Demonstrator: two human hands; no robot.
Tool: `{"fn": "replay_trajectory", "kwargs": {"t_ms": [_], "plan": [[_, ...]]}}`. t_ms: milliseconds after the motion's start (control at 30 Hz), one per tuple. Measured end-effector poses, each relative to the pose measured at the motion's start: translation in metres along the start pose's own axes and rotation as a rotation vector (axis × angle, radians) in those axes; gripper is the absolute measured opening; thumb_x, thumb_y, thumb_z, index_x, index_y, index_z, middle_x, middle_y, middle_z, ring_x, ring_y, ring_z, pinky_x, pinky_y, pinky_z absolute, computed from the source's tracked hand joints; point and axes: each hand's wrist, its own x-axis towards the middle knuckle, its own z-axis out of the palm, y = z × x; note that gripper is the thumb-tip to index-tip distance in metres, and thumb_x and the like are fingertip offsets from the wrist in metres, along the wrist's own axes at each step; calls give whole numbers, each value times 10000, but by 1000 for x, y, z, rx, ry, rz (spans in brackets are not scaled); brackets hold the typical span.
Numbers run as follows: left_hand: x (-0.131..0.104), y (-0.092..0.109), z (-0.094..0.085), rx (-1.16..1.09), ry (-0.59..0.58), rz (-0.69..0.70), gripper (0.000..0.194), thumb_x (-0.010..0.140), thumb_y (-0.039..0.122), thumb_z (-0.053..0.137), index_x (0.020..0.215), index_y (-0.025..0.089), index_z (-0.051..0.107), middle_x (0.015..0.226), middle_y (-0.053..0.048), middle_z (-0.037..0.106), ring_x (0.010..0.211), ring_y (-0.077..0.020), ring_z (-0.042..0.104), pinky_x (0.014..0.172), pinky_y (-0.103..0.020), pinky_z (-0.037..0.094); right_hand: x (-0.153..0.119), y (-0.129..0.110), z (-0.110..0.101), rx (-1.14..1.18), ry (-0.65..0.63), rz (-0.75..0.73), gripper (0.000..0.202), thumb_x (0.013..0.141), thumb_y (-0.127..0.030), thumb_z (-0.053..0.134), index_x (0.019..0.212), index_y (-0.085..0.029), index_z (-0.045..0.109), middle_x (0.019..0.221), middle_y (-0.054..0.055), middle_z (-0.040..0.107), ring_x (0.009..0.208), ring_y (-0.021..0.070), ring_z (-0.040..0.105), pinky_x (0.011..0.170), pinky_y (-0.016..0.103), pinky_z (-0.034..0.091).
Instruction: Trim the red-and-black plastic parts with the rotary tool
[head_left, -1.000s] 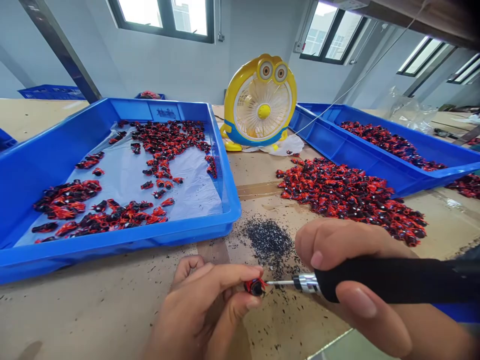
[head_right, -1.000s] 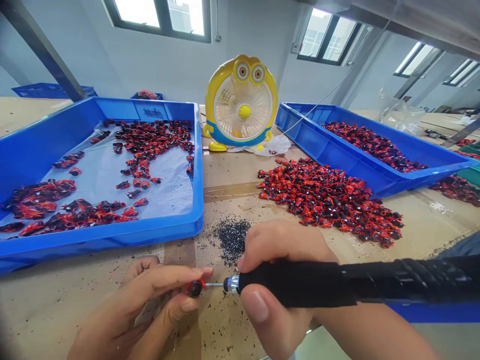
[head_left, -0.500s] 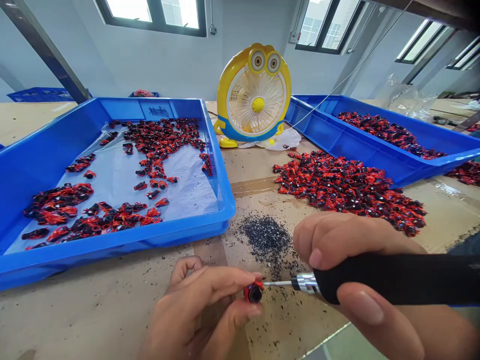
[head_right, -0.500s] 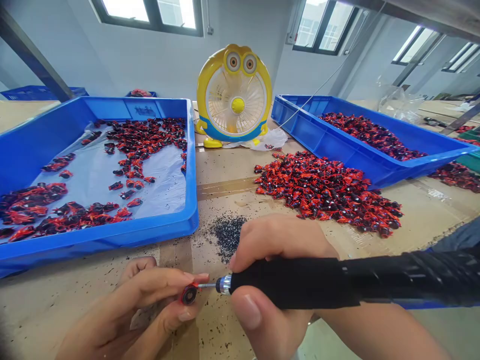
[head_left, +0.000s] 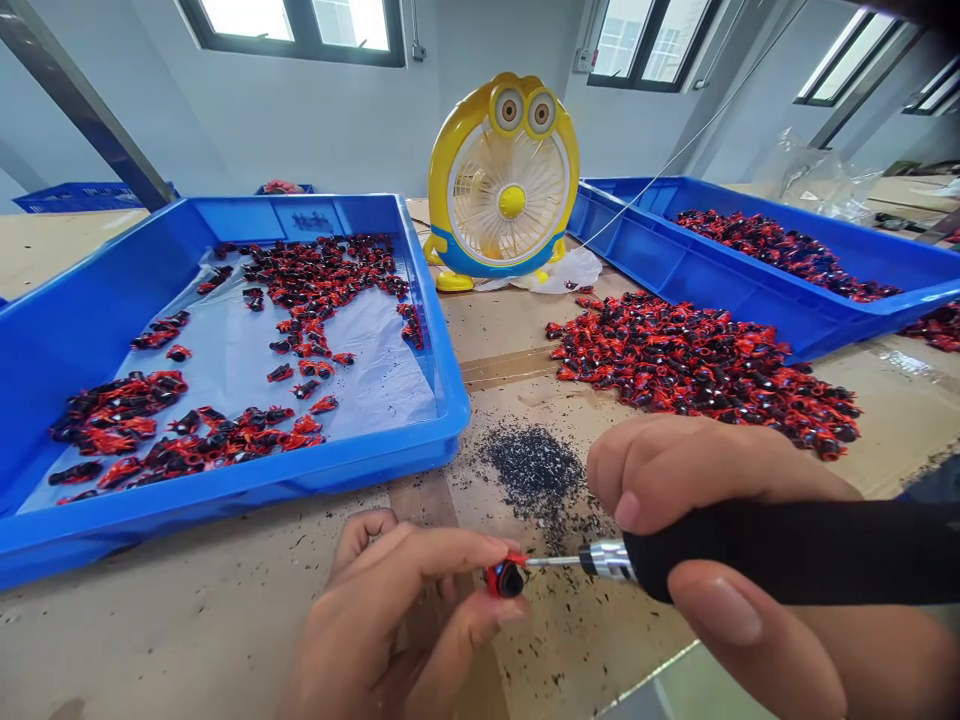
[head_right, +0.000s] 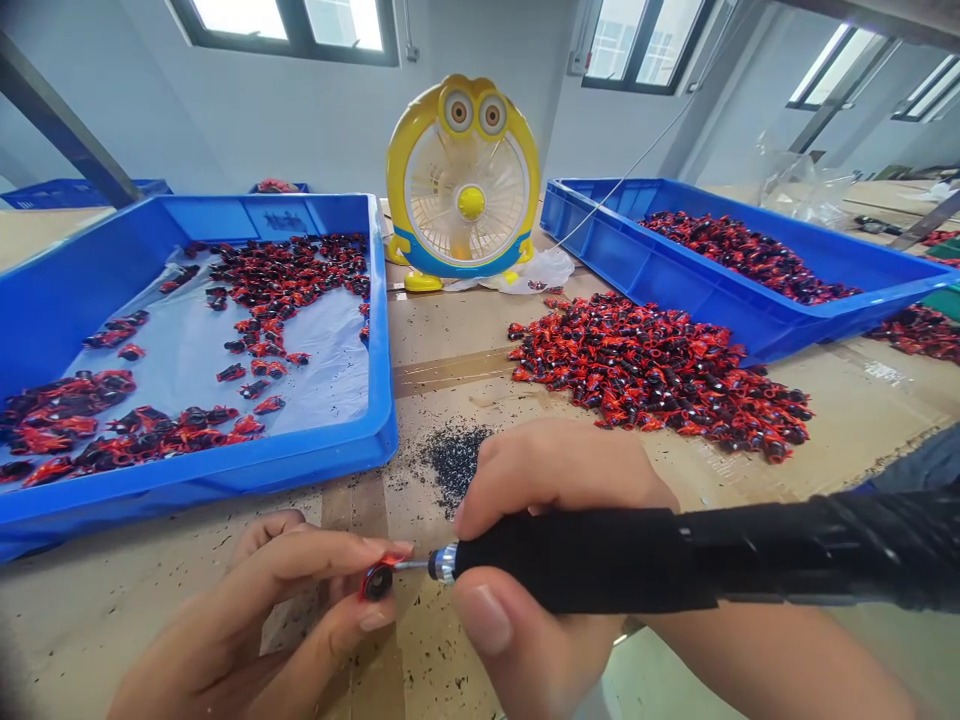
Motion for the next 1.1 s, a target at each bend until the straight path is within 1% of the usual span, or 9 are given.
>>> {"fn": "replay_trajectory", "kwargs": {"t_ms": [133,367,467,600,700,833,900,1000,1100], "plan": [[1,-2,1,-7,-9,36,154,981,276,718,1117,348,714,825,89,837,624,-161,738,592,-317,512,-1,-4,0,18,0,14,144,835,-197,760,971,-218,718,711,29,677,670,218,708,614,383,607],[-3,8,-1,-16,-61,-84,145,1002,288,724,1126,363,722,870,81,846,712,-163,772,681,-302,556,-4,-7,1,-59,-43,12,128,870,-250,761,982,-225,703,745,60,739,727,248,764,651,378,654],[-2,7,-3,1,-79,-82,141,1016,322,720,1144,382,713,893,101,848,720,-157,774,741,-308,552,-2,1,2,-39,-135,-52,209,796,-185,772,992,-206,705,771,62,754,686,215,757,600,324,636],[0,5,-2,21,-96,-83,129,1015,348,730,1137,392,720,869,114,839,693,-147,764,751,-300,545,1,10,7,-3,-75,-122,148,762,-174,748,896,-193,688,662,4,693,569,146,689,553,285,583],[-1,5,-4,38,-121,-109,147,1004,344,743,1137,401,717,853,128,823,690,-127,753,703,-267,541,3,10,11,-49,-85,-140,151,737,-186,742,880,-191,691,639,-10,681,570,138,684,567,274,584],[-4,7,-6,77,-141,-85,204,993,283,739,1162,394,706,856,127,814,718,-120,755,732,-261,537,6,7,19,-82,-55,-128,77,802,-230,715,806,-197,647,586,-39,643,509,99,626,513,235,520],[-5,8,-6,84,-136,-65,193,1002,281,725,1163,383,703,874,119,817,722,-123,756,774,-271,542,8,7,23,-75,-41,-118,116,835,-256,710,782,-190,631,564,-45,622,481,76,576,491,214,490],[-4,8,-6,121,-95,-44,126,1035,323,686,1147,378,703,890,109,822,748,-140,761,841,-295,538,8,8,27,-77,-55,-139,123,825,-248,740,804,-176,643,581,-33,648,500,73,578,515,195,523],[-3,8,-6,155,-97,-54,117,1052,372,664,1160,396,701,896,113,824,773,-148,764,827,-297,536,6,10,26,-80,-46,-137,131,841,-237,756,839,-179,639,611,-38,666,530,71,595,550,190,545]]}}
